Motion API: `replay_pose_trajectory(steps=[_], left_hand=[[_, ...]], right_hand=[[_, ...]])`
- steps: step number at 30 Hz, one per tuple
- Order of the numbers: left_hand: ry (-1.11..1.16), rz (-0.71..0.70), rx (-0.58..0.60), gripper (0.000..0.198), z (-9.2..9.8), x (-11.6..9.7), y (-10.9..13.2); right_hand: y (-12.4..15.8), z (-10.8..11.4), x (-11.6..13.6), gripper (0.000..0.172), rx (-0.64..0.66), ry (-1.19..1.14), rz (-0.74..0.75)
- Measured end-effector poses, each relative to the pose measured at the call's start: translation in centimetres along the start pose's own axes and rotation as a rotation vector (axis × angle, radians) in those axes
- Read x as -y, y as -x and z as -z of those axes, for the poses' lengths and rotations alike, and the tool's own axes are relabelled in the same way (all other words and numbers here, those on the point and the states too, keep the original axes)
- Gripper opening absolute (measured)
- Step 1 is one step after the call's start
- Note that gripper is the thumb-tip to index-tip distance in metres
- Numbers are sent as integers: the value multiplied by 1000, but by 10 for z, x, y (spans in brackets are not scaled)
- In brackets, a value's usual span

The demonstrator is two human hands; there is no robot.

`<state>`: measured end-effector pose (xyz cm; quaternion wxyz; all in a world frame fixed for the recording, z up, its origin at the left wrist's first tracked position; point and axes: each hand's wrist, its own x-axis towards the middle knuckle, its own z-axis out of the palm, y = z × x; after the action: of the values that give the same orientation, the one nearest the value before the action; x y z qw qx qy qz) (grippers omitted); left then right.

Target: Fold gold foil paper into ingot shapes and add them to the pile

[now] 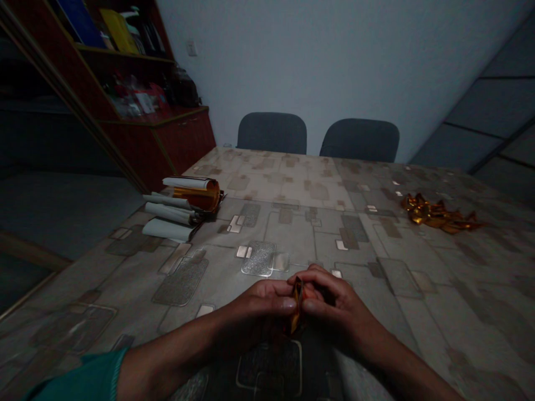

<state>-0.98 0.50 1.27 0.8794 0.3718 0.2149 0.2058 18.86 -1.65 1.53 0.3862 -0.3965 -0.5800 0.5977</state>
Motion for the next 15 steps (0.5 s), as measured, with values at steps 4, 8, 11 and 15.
replay_pose_trajectory(steps=[4, 8, 11, 15], left_hand=[[3, 32, 8, 43, 1, 0, 0], [4, 55, -6, 44, 2, 1, -1], [9, 72, -38, 41, 2, 1, 0], [17, 46, -60, 38, 2, -1, 0]], right_hand=[[0, -3, -8, 24, 14, -111, -48], [-1, -4, -10, 24, 26, -178, -62], [-2, -5, -9, 24, 20, -135, -51], [-1, -5, -3, 25, -56, -38, -29]])
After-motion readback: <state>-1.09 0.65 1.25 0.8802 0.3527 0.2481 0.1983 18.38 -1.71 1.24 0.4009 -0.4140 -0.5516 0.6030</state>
